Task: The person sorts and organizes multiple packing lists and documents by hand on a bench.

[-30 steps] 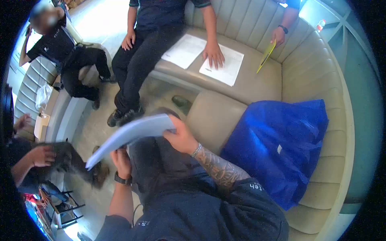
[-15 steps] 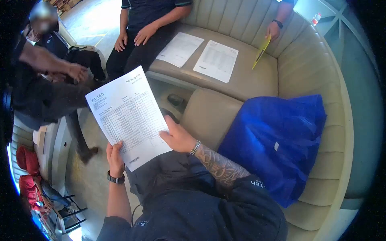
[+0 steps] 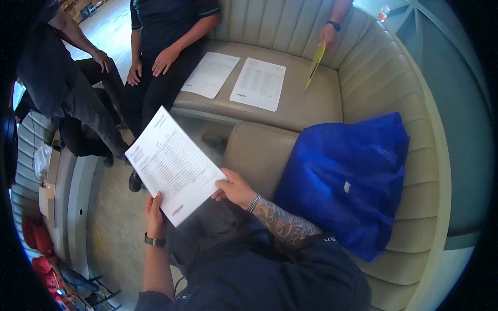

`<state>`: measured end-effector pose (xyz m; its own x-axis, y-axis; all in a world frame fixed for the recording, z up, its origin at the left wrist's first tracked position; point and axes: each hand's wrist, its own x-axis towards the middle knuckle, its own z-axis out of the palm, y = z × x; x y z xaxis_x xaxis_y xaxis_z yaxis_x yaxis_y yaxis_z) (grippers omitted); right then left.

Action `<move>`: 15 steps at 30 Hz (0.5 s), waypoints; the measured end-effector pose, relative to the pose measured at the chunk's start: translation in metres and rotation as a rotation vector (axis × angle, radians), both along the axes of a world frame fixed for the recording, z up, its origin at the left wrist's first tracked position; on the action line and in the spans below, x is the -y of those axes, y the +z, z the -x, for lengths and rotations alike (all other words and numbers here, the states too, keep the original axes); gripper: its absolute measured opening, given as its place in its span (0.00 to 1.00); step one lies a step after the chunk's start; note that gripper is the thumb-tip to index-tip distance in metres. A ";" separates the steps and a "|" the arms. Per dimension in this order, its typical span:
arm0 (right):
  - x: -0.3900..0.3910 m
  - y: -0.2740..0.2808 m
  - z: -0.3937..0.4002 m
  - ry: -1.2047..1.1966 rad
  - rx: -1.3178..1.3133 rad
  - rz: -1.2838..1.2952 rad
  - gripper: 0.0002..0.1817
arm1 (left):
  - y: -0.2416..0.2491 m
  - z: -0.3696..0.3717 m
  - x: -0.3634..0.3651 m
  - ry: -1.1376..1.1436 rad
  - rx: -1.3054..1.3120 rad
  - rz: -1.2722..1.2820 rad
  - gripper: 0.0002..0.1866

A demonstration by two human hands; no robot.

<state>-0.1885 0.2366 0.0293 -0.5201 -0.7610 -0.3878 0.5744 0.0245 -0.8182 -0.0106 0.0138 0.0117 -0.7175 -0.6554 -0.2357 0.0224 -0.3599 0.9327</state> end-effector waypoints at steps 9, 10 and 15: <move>-0.015 -0.046 0.148 -0.667 0.008 0.039 0.09 | 0.009 -0.003 -0.005 -0.151 0.202 0.089 0.18; -0.019 -0.046 0.172 -0.755 0.043 0.031 0.08 | 0.007 -0.006 -0.004 -0.156 0.203 0.086 0.18; -0.063 -0.058 0.276 -1.016 0.140 -0.026 0.04 | 0.005 -0.013 0.002 -0.099 0.248 0.109 0.15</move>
